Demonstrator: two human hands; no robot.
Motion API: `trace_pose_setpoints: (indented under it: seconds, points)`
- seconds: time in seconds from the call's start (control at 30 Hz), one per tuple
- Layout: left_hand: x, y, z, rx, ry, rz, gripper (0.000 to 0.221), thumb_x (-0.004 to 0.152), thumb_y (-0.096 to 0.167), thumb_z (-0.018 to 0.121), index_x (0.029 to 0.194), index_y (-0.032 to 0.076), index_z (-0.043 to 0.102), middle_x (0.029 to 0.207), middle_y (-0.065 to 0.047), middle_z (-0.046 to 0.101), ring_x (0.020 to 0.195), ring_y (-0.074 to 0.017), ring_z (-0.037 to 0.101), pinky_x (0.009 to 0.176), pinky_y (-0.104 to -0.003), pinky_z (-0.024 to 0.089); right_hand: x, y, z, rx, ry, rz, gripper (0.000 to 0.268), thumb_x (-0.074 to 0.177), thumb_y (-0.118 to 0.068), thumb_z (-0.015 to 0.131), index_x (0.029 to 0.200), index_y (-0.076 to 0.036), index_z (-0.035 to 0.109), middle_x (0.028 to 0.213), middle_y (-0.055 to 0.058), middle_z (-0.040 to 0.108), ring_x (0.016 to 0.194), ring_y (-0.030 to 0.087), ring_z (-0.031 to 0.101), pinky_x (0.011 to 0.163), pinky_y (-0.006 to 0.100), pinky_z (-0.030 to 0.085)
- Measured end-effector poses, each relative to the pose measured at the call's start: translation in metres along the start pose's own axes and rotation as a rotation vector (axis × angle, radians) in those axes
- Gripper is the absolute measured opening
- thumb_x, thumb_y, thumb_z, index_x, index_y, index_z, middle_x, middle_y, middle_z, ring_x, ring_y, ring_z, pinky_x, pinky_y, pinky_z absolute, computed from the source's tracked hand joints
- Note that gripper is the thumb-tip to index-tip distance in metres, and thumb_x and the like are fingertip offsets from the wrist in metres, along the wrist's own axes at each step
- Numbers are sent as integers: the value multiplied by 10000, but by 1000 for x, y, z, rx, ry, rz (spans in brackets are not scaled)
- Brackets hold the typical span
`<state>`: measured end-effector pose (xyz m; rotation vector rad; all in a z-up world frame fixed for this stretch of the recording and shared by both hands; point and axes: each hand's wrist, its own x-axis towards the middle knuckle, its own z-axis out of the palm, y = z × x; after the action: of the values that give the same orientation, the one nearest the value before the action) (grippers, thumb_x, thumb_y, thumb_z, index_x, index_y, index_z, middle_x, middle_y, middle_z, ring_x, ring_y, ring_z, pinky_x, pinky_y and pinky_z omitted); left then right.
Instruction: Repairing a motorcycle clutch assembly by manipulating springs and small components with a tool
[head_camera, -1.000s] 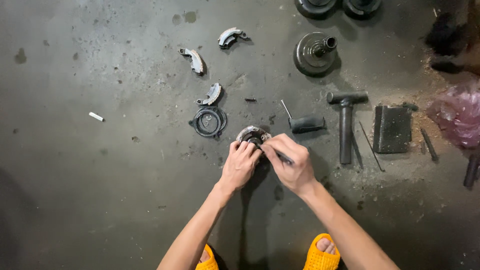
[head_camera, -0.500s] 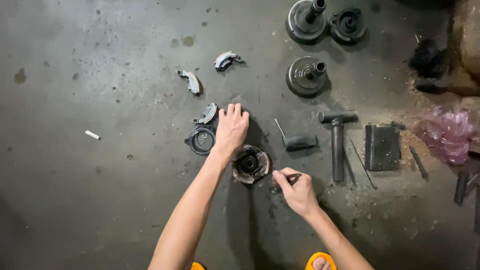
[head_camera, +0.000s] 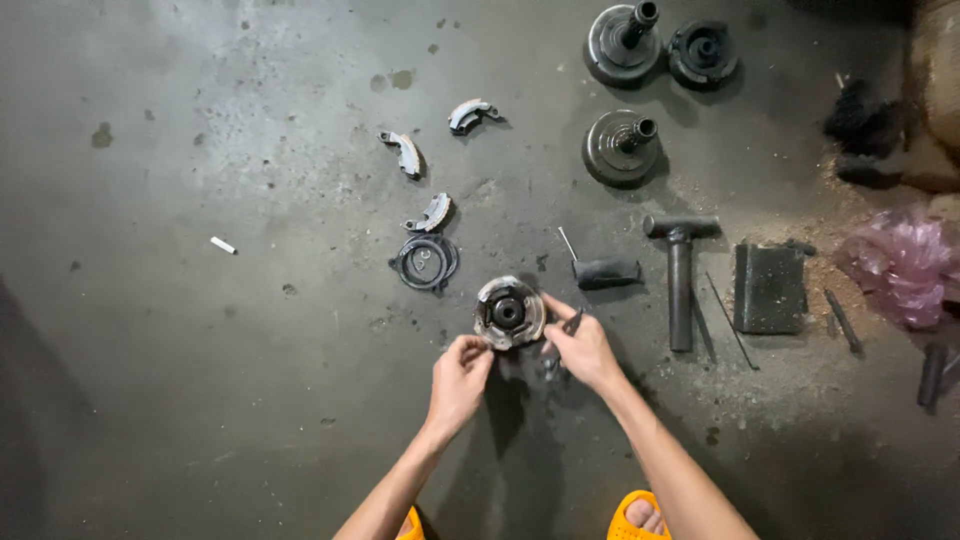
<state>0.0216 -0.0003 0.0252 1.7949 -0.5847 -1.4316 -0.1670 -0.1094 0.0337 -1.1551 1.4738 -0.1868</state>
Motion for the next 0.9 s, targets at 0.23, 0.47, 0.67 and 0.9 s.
trace_pose_setpoints:
  seconds: [0.23, 0.47, 0.67, 0.9]
  points:
    - [40, 57, 3, 90, 122, 346, 198, 920, 49, 630, 1092, -34, 680, 1061, -284, 743, 1063, -440, 713, 925, -501, 560, -27, 65, 18, 112, -125, 90, 486, 848, -114, 649, 1331, -96, 696, 697, 188, 781, 395, 213, 614, 294, 269, 463]
    - [10, -2, 32, 270, -57, 714, 181, 839, 65, 779, 985, 172, 787, 913, -44, 784, 878, -254, 766, 800, -363, 603, -24, 64, 3, 280, -49, 6, 341, 868, -154, 753, 1168, 8, 741, 668, 211, 746, 366, 183, 587, 260, 251, 446]
    - [-10, -9, 27, 136, -105, 479, 119, 812, 72, 825, 907, 143, 815, 780, -62, 797, 757, -200, 787, 691, -310, 601, -33, 57, 2, 255, -81, 59, 266, 860, -153, 777, 1063, 18, 772, 710, 200, 758, 411, 153, 599, 283, 218, 463]
    - [4, 6, 21, 250, -97, 603, 213, 797, 43, 790, 963, 177, 785, 815, -74, 796, 799, -272, 783, 708, -368, 610, -32, 36, -8, 257, -77, 83, 338, 912, -156, 714, 1196, 28, 719, 761, 227, 760, 441, 176, 599, 302, 235, 487]
